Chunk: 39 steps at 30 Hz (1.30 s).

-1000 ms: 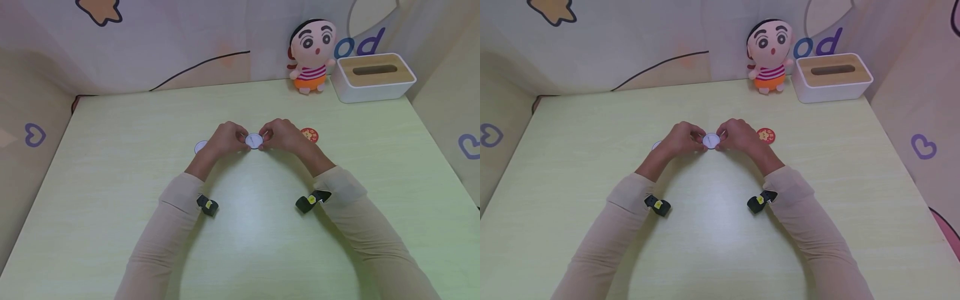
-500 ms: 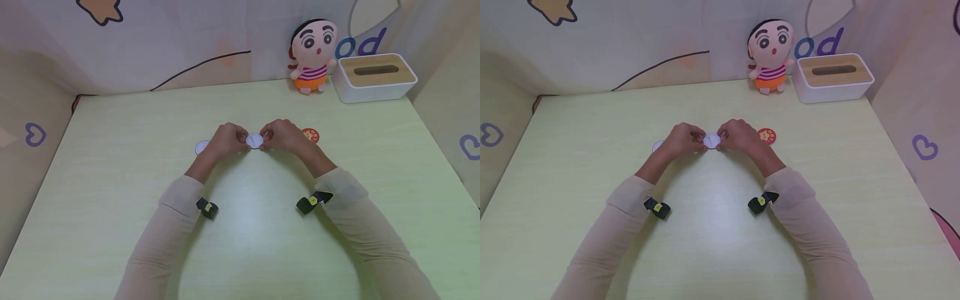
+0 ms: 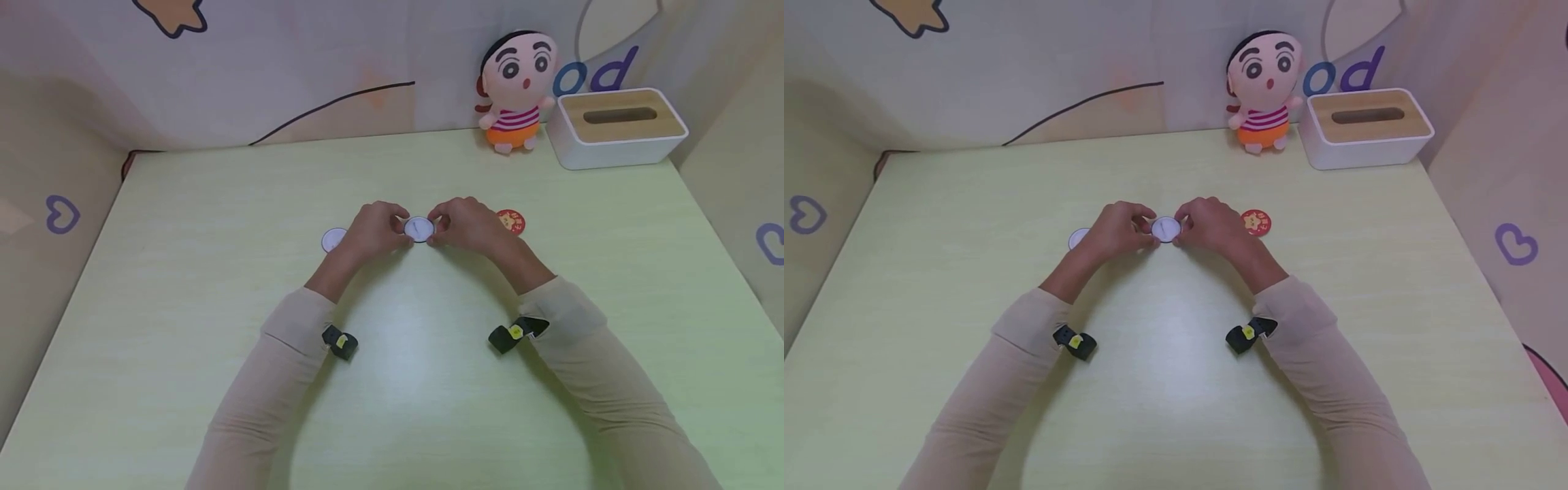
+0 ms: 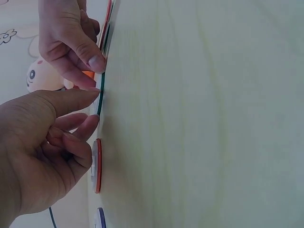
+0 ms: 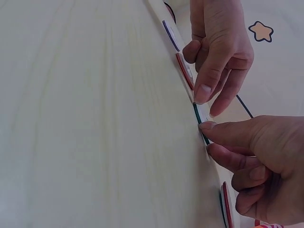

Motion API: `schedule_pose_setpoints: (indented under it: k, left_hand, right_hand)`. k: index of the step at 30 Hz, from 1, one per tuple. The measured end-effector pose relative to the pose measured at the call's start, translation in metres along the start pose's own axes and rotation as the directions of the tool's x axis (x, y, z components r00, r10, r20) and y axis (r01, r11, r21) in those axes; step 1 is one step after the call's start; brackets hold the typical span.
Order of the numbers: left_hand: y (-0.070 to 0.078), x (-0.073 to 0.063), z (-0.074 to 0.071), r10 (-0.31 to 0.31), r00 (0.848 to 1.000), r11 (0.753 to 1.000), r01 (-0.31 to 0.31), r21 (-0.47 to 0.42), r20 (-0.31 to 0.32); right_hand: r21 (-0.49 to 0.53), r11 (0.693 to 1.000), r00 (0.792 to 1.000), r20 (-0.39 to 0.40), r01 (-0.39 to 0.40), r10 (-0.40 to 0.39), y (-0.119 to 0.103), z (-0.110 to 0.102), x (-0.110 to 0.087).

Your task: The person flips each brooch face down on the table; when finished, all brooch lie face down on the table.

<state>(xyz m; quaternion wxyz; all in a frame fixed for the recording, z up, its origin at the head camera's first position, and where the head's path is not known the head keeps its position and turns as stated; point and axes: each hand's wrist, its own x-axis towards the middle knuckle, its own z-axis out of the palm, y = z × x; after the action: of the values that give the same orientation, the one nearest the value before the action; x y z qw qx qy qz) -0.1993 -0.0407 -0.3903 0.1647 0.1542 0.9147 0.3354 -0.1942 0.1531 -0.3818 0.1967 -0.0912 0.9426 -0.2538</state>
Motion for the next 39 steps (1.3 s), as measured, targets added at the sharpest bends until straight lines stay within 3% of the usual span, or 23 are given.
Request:
schedule_pose_setpoints:
  k: [6,17,28,39]
  left_hand:
    - [0.001,-0.003,0.001,-0.001,1.000,1.000,0.001,-0.005,-0.014]
    - [-0.001,-0.011,0.004,0.048,0.998,0.998,-0.049,-0.028,-0.029]
    - [0.008,-0.016,0.018,0.118,0.993,0.993,-0.118,-0.019,-0.020]
    - [0.022,-0.009,0.029,0.163,0.986,0.986,-0.163,0.021,-0.014]
  right_hand:
    - [-0.015,1.000,1.000,-0.016,0.021,-0.021,0.003,0.001,-0.003]
    - [-0.045,0.994,0.993,-0.057,0.100,-0.103,0.010,0.003,-0.014]
    - [-0.046,0.979,0.964,-0.168,0.200,-0.205,0.027,0.003,-0.025]
    - [-0.035,0.988,0.960,-0.233,0.151,-0.155,0.042,-0.007,-0.037]
